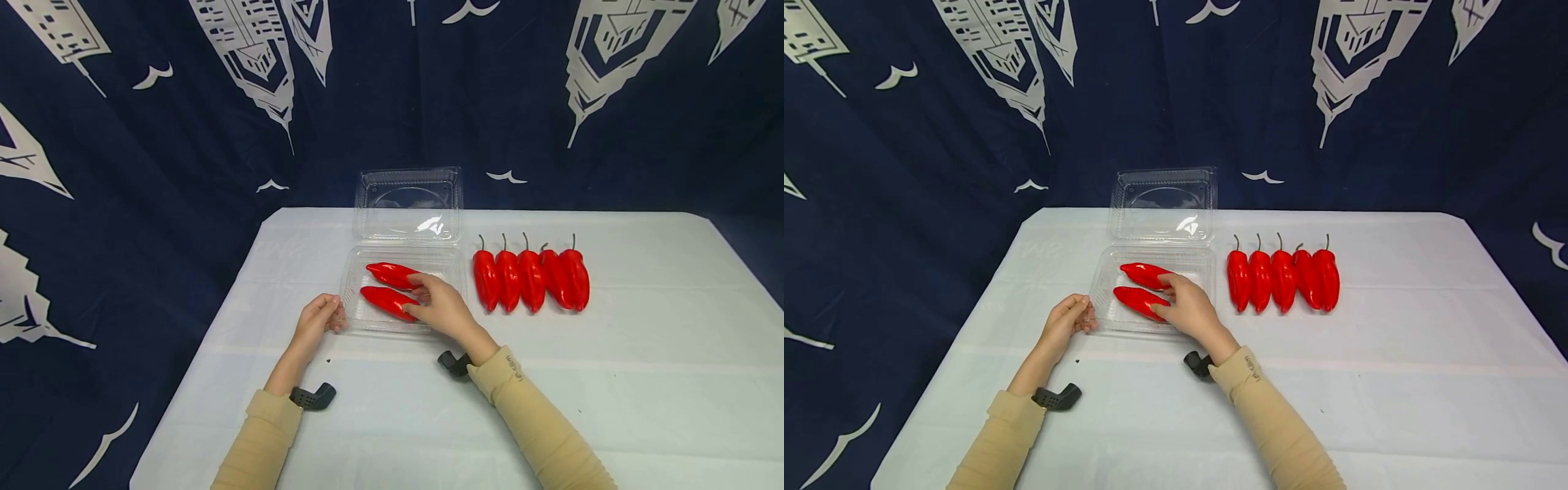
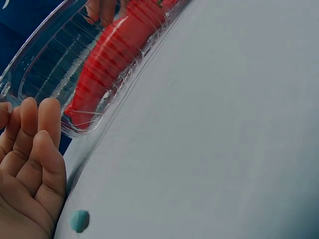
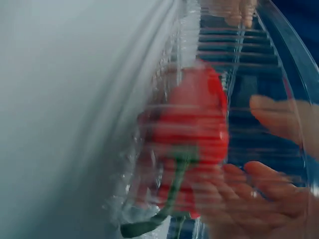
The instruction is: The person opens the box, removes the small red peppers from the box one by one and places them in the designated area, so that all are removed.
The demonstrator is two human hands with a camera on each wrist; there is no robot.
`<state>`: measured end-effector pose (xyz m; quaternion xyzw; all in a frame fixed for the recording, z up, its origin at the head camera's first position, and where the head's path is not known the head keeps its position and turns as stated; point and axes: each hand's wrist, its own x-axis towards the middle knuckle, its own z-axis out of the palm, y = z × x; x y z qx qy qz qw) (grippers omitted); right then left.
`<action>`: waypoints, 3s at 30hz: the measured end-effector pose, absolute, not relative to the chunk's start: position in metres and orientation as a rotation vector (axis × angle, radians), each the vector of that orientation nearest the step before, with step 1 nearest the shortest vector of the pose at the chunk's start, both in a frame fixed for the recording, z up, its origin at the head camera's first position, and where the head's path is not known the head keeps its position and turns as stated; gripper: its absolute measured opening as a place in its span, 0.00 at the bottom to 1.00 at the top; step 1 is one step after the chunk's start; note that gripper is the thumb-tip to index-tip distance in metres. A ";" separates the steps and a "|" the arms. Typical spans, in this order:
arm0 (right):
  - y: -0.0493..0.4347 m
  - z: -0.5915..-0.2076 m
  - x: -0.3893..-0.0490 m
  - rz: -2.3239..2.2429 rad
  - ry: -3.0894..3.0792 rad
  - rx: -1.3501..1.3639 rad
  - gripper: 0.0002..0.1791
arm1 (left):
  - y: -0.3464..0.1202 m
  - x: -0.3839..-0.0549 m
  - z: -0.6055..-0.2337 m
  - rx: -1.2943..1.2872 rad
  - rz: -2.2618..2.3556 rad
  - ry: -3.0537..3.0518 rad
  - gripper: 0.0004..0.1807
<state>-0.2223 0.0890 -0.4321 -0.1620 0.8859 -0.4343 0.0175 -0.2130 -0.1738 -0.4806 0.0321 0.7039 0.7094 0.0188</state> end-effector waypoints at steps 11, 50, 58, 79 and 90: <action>0.084 -0.435 -0.220 -1.157 2.825 -0.519 0.34 | -0.174 -0.215 -0.481 0.087 2.175 2.181 0.10; 0.093 -0.433 -0.224 -1.554 2.700 -0.393 0.23 | -0.167 -0.201 -0.455 0.067 2.126 2.228 0.10; 0.099 -0.426 -0.226 -1.820 2.638 -0.328 0.21 | -0.172 -0.211 -0.477 0.096 2.170 2.227 0.12; 0.131 -0.391 -0.224 -2.182 2.614 -0.283 0.19 | -0.174 -0.212 -0.483 0.171 2.189 2.249 0.15; 0.150 -0.379 -0.221 -2.265 2.657 -0.137 0.20 | -0.174 -0.213 -0.483 0.163 2.194 2.243 0.14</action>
